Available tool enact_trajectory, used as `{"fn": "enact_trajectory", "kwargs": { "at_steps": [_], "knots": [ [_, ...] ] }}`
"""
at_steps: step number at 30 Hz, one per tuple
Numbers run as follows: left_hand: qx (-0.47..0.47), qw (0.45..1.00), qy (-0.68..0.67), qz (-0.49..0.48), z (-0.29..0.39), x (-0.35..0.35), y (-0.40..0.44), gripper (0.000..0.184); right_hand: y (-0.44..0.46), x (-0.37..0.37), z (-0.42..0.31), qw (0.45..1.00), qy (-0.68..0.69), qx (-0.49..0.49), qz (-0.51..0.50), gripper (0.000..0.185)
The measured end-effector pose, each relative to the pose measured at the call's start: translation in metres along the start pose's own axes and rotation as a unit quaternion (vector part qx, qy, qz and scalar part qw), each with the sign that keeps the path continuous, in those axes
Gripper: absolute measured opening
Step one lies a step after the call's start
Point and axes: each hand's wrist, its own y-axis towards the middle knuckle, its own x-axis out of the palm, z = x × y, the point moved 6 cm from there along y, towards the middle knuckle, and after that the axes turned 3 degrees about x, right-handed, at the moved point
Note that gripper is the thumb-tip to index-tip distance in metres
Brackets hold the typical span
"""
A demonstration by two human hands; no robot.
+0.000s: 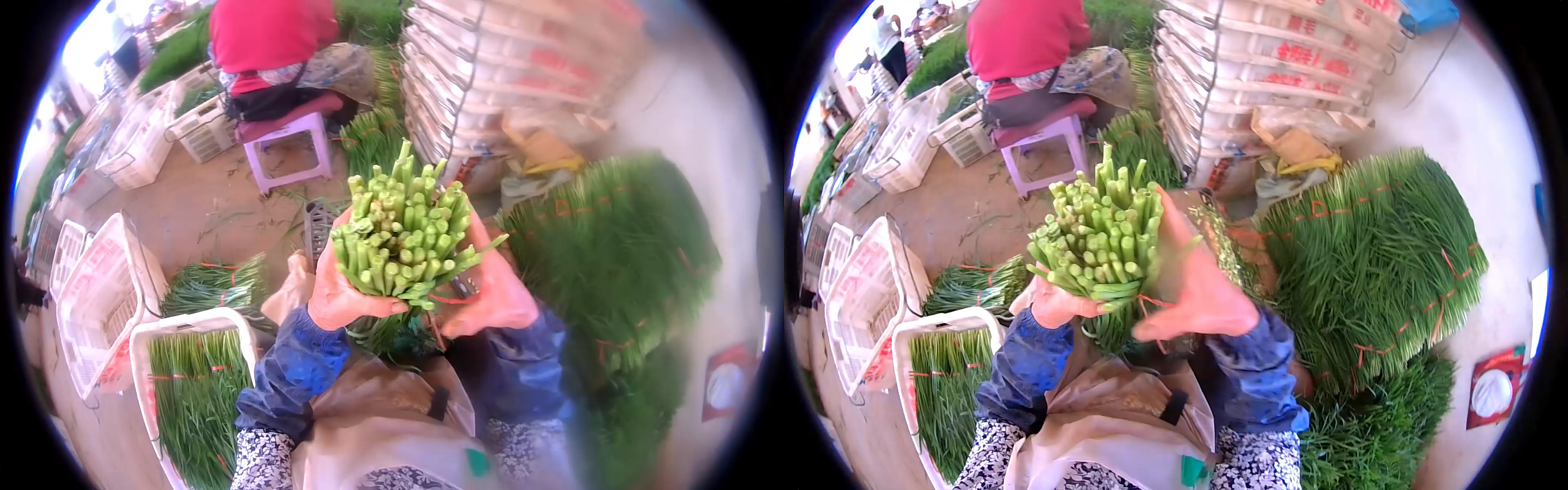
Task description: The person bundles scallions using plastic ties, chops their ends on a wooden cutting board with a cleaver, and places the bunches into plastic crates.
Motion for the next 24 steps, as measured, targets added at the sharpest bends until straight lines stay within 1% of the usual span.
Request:
{"fn": "enact_trajectory", "kwargs": {
  "at_steps": [1,2,3,6,8,9,10,11,12,14,15,16,17,18,19,20,21,22,23,24],
  "knots": [
    [-0.013,1.0,0.023,-0.001,-0.001,0.005,-0.001,0.122,0.006,0.008,-0.004,0.999,0.033,-0.034,0.013,0.137],
    [-0.044,0.999,-0.012,0.023,-0.008,0.007,-0.004,0.126,0.009,0.004,0.005,0.992,0.085,-0.058,0.071,0.146],
    [-0.042,0.999,-0.004,0.015,-0.009,0.007,-0.003,0.127,0.012,0.012,0.006,0.971,0.199,-0.056,0.119,0.148],
    [-0.015,1.0,0.027,-0.006,-0.004,0.014,-0.001,0.128,0.008,0.019,0.013,0.965,0.203,-0.071,0.149,0.143],
    [0.024,0.997,-0.072,-0.023,0.006,0.024,0.009,0.129,0.0,0.016,0.01,0.964,0.091,-0.2,0.151,0.138],
    [0.008,0.997,-0.07,-0.016,0.019,0.027,0.015,0.128,0.0,0.015,0.0,0.961,0.097,-0.201,0.165,0.138],
    [-0.008,0.998,-0.069,-0.009,0.031,0.03,0.021,0.128,0.002,0.013,-0.017,0.966,0.054,-0.194,0.163,0.137],
    [0.002,0.999,0.03,-0.039,0.045,0.036,0.031,0.123,0.0,0.002,-0.017,0.966,0.042,-0.188,0.17,0.136],
    [0.014,0.988,0.13,-0.076,0.06,0.041,0.047,0.118,-0.002,-0.009,-0.017,0.967,0.029,-0.183,0.177,0.136],
    [0.042,0.933,0.321,-0.159,0.075,0.048,0.087,0.109,-0.013,-0.053,0.025,0.974,0.044,-0.1,0.199,0.115],
    [0.054,0.905,0.374,-0.198,0.071,0.043,0.101,0.102,-0.018,-0.068,0.048,0.976,0.051,-0.054,0.204,0.105],
    [0.07,0.873,0.422,-0.235,0.066,0.037,0.115,0.096,-0.024,-0.083,0.078,0.973,0.062,-0.051,0.216,0.105],
    [0.032,0.828,0.491,-0.27,0.041,0.029,0.125,0.096,-0.04,-0.1,0.126,0.934,-0.226,0.048,0.271,0.087],
    [-0.017,0.817,0.493,-0.298,0.015,0.017,0.128,0.095,-0.053,-0.107,0.163,0.805,-0.498,0.153,0.283,0.07],
    [-0.066,0.804,0.493,-0.326,-0.016,0.001,0.125,0.094,-0.059,-0.109,0.203,0.793,-0.506,0.181,0.286,0.069],
    [-0.123,0.782,0.513,-0.332,-0.059,-0.022,0.115,0.094,-0.072,-0.113,0.242,0.784,-0.508,0.216,0.283,0.068],
    [-0.167,0.759,0.533,-0.335,-0.09,-0.044,0.103,0.093,-0.078,-0.111,0.252,0.786,-0.497,0.234,0.283,0.068],
    [-0.184,0.756,0.525,-0.345,-0.122,-0.066,0.084,0.093,-0.079,-0.105,0.26,0.757,-0.544,0.25,0.262,0.064],
    [-0.204,0.784,0.479,-0.338,-0.163,-0.09,0.062,0.092,-0.084,-0.101,0.28,0.732,-0.58,0.27,0.234,0.061],
    [-0.209,0.814,0.435,-0.324,-0.18,-0.102,0.049,0.092,-0.085,-0.104,0.286,0.733,-0.573,0.283,0.232,0.061]
  ]
}}
